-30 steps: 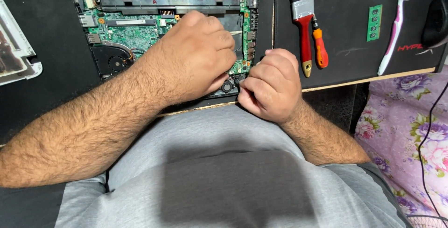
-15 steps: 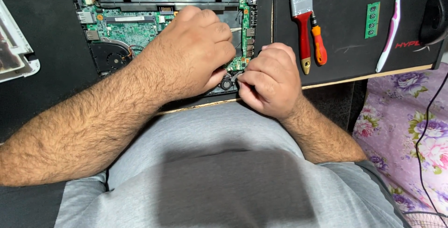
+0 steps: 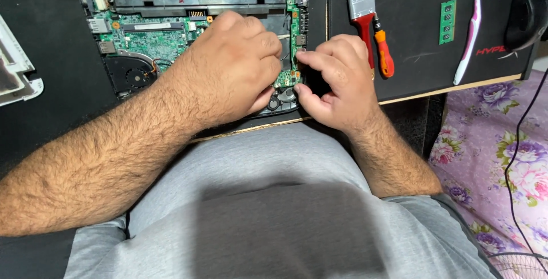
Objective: The person is performing internal repairs on a laptop, connecting ribbon cables to the motherboard and using a screwdriver to fasten components.
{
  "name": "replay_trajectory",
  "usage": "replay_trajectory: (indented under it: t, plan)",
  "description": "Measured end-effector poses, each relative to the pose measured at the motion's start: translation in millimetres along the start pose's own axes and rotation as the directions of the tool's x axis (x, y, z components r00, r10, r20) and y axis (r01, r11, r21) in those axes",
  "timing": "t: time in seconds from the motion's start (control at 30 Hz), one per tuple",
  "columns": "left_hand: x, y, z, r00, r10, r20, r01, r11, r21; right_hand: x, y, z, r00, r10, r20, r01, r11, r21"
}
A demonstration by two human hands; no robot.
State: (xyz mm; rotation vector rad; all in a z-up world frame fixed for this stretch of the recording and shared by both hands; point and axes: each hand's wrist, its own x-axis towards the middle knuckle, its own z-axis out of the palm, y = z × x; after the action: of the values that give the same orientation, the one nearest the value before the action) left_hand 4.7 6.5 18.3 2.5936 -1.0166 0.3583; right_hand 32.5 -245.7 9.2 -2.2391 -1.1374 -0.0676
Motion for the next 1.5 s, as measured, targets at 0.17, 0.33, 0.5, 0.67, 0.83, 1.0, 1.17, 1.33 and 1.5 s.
replay_trajectory:
  t: [0.17, 0.33, 0.5, 0.67, 0.83, 1.0, 1.17, 1.33, 1.5]
  plan:
    - [1.2, 0.3, 0.8, 1.000, 0.012, -0.016, -0.012, 1.000, -0.018, 2.5, -1.7, -1.6, 1.000, 0.013, -0.002, -0.013, 0.999, 0.029]
    - [2.9, 0.9, -1.5, 1.000, 0.018, 0.011, -0.017, 1.000, -0.021, 3.7, -4.1, -6.0, 0.999, 0.041, -0.036, -0.039, 0.997, 0.066]
    - [4.5, 1.9, -0.9, 1.000, -0.009, -0.005, 0.008, 0.999, -0.047, 2.5, -2.2, -5.9, 0.996, 0.052, -0.079, -0.040, 0.988, 0.148]
    - [5.0, 3.3, -1.4, 1.000, -0.023, -0.004, 0.023, 1.000, -0.011, 2.9, -3.9, -3.4, 0.998, -0.019, -0.060, 0.022, 0.998, 0.065]
    - [4.4, 2.5, 0.7, 0.999, -0.044, 0.013, 0.044, 0.999, 0.002, 3.4, -6.6, -3.4, 0.995, -0.089, -0.040, 0.091, 0.995, 0.041]
    - [4.6, 2.1, -1.1, 1.000, -0.027, 0.013, 0.027, 0.999, -0.021, 1.6, -4.6, -1.7, 0.998, -0.046, -0.042, 0.047, 0.999, 0.021]
    - [4.3, 1.6, -0.5, 1.000, -0.015, 0.003, 0.015, 1.000, -0.008, 3.8, -6.1, 0.3, 0.999, -0.028, -0.019, 0.027, 0.999, -0.032]
    - [2.7, -0.5, -4.0, 0.999, -0.034, 0.014, 0.034, 0.999, -0.032, 3.4, -7.1, 0.4, 0.999, -0.033, -0.010, 0.032, 0.998, -0.057]
    - [2.9, -1.1, -4.9, 0.999, -0.036, 0.010, 0.036, 0.998, -0.047, 7.4, -7.3, 1.2, 0.996, -0.083, 0.029, 0.084, 0.994, -0.067]
